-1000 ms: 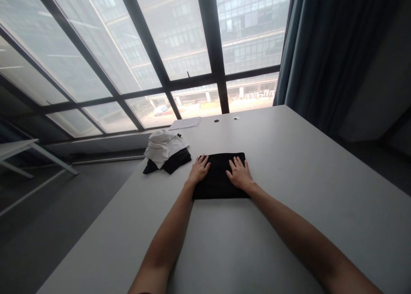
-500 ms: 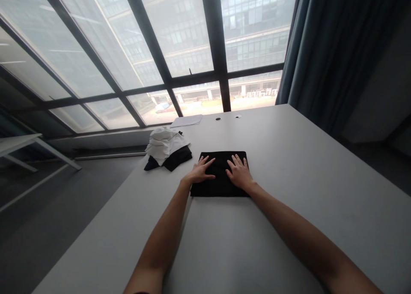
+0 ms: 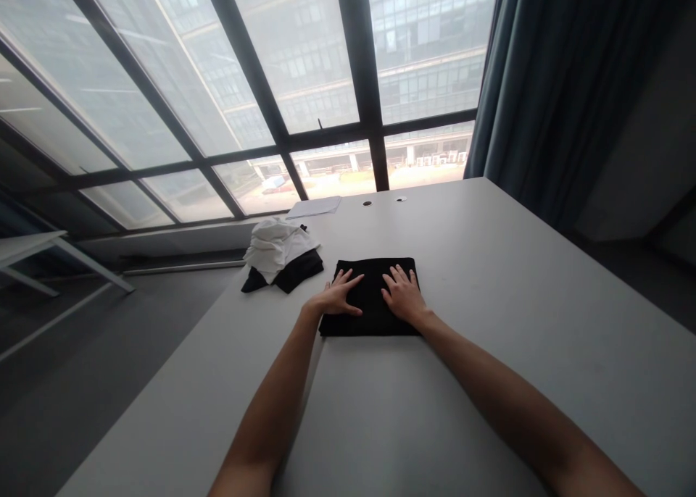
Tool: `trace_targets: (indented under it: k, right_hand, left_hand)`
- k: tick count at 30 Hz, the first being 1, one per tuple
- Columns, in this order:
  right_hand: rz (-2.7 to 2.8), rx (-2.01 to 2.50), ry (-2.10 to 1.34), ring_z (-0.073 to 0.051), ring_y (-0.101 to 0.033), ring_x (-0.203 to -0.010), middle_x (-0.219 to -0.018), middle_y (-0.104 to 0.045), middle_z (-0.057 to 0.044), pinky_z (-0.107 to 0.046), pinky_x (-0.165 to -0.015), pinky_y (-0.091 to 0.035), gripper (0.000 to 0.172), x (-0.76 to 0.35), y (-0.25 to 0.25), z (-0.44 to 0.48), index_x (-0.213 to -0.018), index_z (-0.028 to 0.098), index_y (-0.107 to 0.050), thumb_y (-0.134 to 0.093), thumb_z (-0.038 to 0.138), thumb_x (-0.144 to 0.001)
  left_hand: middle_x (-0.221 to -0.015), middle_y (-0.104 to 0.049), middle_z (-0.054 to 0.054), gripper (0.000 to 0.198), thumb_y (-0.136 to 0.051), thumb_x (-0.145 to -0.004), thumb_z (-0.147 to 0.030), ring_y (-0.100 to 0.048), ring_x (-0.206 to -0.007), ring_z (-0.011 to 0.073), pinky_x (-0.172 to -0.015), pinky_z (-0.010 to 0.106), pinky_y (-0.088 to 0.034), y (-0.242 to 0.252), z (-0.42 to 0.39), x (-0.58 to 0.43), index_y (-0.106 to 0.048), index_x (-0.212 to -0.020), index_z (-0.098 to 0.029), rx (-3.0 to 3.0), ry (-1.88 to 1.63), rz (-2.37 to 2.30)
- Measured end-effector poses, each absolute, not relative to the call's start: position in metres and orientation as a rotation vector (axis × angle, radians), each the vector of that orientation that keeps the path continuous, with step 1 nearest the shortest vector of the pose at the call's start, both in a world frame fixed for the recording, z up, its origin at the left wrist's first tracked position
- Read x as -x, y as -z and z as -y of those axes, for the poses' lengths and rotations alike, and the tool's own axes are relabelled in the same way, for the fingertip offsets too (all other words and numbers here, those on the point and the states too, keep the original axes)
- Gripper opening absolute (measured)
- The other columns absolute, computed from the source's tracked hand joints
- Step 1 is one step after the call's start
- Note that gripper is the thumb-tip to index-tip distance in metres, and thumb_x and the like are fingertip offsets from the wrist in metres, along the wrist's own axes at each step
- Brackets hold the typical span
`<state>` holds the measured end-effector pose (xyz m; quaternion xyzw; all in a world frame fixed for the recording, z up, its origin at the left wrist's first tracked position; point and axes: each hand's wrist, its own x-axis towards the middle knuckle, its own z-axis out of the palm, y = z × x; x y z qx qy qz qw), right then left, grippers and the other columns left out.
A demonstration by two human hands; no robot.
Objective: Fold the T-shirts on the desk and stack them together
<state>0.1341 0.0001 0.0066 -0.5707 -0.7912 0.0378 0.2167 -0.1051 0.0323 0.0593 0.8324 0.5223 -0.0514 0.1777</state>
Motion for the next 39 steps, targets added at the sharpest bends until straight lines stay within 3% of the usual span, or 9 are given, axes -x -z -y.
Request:
trace_targets:
  k: [8, 14, 20, 22, 24, 28, 31, 34, 39]
  right_hand:
    - [2.186, 1.588, -0.127, -0.029, -0.023, -0.152, -0.159, -0.040, -0.016, -0.054, -0.122, -0.011, 0.049, -0.135, -0.007, 0.000, -0.144, 0.016, -0.053, -0.044, 0.035, -0.100]
    - [2.190, 1.580, -0.135, -0.030, -0.025, -0.151, -0.158, -0.042, -0.017, -0.054, -0.122, -0.013, 0.049, -0.135, -0.008, 0.000, -0.144, 0.015, -0.054, -0.044, 0.035, -0.101]
    - [2.186, 1.579, -0.134, -0.030, -0.026, -0.151, -0.157, -0.043, -0.017, -0.055, -0.122, -0.013, 0.048, -0.134, -0.008, 0.000, -0.144, 0.015, -0.054, -0.045, 0.034, -0.100]
    - [2.182, 1.577, -0.134, -0.030, -0.026, -0.151, -0.157, -0.043, -0.018, -0.055, -0.122, -0.014, 0.048, -0.134, -0.008, 0.000, -0.143, 0.015, -0.054, -0.045, 0.034, -0.100]
    - [2.176, 1.569, -0.132, -0.030, -0.027, -0.150, -0.157, -0.043, -0.017, -0.054, -0.122, -0.015, 0.047, -0.134, -0.009, 0.000, -0.142, 0.015, -0.055, -0.045, 0.033, -0.100]
    - [2.156, 1.515, -0.110, -0.028, -0.032, -0.148, -0.151, -0.050, -0.014, -0.051, -0.122, -0.016, 0.040, -0.135, -0.013, 0.001, -0.135, 0.016, -0.060, -0.047, 0.030, -0.099]
    - [2.123, 1.479, -0.061, -0.027, -0.044, -0.136, -0.135, -0.060, -0.013, -0.047, -0.121, -0.021, 0.032, -0.134, -0.021, 0.004, -0.122, 0.017, -0.067, -0.048, 0.026, -0.098]
    - [2.121, 1.437, -0.016, -0.025, -0.055, -0.113, -0.113, -0.065, -0.012, -0.040, -0.109, -0.035, 0.023, -0.131, -0.032, 0.011, -0.105, 0.018, -0.070, -0.049, 0.024, -0.098]
    - [2.265, 1.269, -0.018, -0.021, -0.057, -0.097, -0.096, -0.064, -0.008, -0.034, -0.090, -0.042, 0.022, -0.120, -0.043, 0.027, -0.089, 0.018, -0.067, -0.049, 0.025, -0.100]
  left_hand:
    - [-0.170, -0.008, 0.011, 0.102, -0.080, -0.074, -0.057, 0.004, -0.154, 0.0400, -0.115, 0.073, -0.011, -0.063, -0.028, 0.097, -0.026, -0.159, -0.037, -2.387, 0.097, -1.570]
    - [-0.170, -0.001, 0.010, 0.114, -0.084, -0.068, -0.056, 0.007, -0.153, 0.0421, -0.114, 0.073, -0.012, -0.060, -0.029, 0.102, -0.019, -0.161, -0.040, -2.386, 0.129, -1.460]
    - [-0.171, -0.006, 0.007, 0.098, -0.080, -0.077, -0.053, 0.006, -0.154, 0.0422, -0.114, 0.075, -0.007, -0.057, -0.026, 0.099, -0.027, -0.159, -0.041, -2.427, 0.050, -1.503]
    - [-0.169, -0.015, 0.008, 0.090, -0.080, -0.079, -0.049, -0.002, -0.155, 0.0419, -0.115, 0.074, -0.008, -0.056, -0.020, 0.097, -0.034, -0.156, -0.039, -2.494, -0.035, -1.495]
    - [-0.162, -0.034, 0.008, 0.074, -0.080, -0.081, -0.044, -0.018, -0.152, 0.0387, -0.119, 0.067, -0.013, -0.055, -0.011, 0.098, -0.049, -0.147, -0.036, -2.612, -0.188, -1.438]
    - [-0.125, -0.062, 0.005, 0.026, -0.076, -0.085, -0.039, -0.051, -0.124, 0.0275, -0.113, 0.046, -0.036, -0.050, 0.012, 0.106, -0.072, -0.110, -0.030, -2.757, -0.395, -1.237]
    - [-0.108, -0.067, 0.004, 0.017, -0.073, -0.089, -0.038, -0.057, -0.108, 0.0243, -0.104, 0.041, -0.041, -0.045, 0.022, 0.113, -0.073, -0.103, -0.028, -2.759, -0.399, -1.188]
    - [-0.105, -0.068, 0.004, 0.013, -0.068, -0.093, -0.035, -0.058, -0.103, 0.0233, -0.099, 0.040, -0.041, -0.039, 0.024, 0.116, -0.072, -0.103, -0.027, -2.754, -0.426, -1.199]
    - [-0.102, -0.068, 0.005, 0.012, -0.060, -0.098, -0.030, -0.058, -0.096, 0.0219, -0.089, 0.037, -0.043, -0.037, 0.022, 0.113, -0.070, -0.100, -0.023, -2.763, -0.463, -1.150]
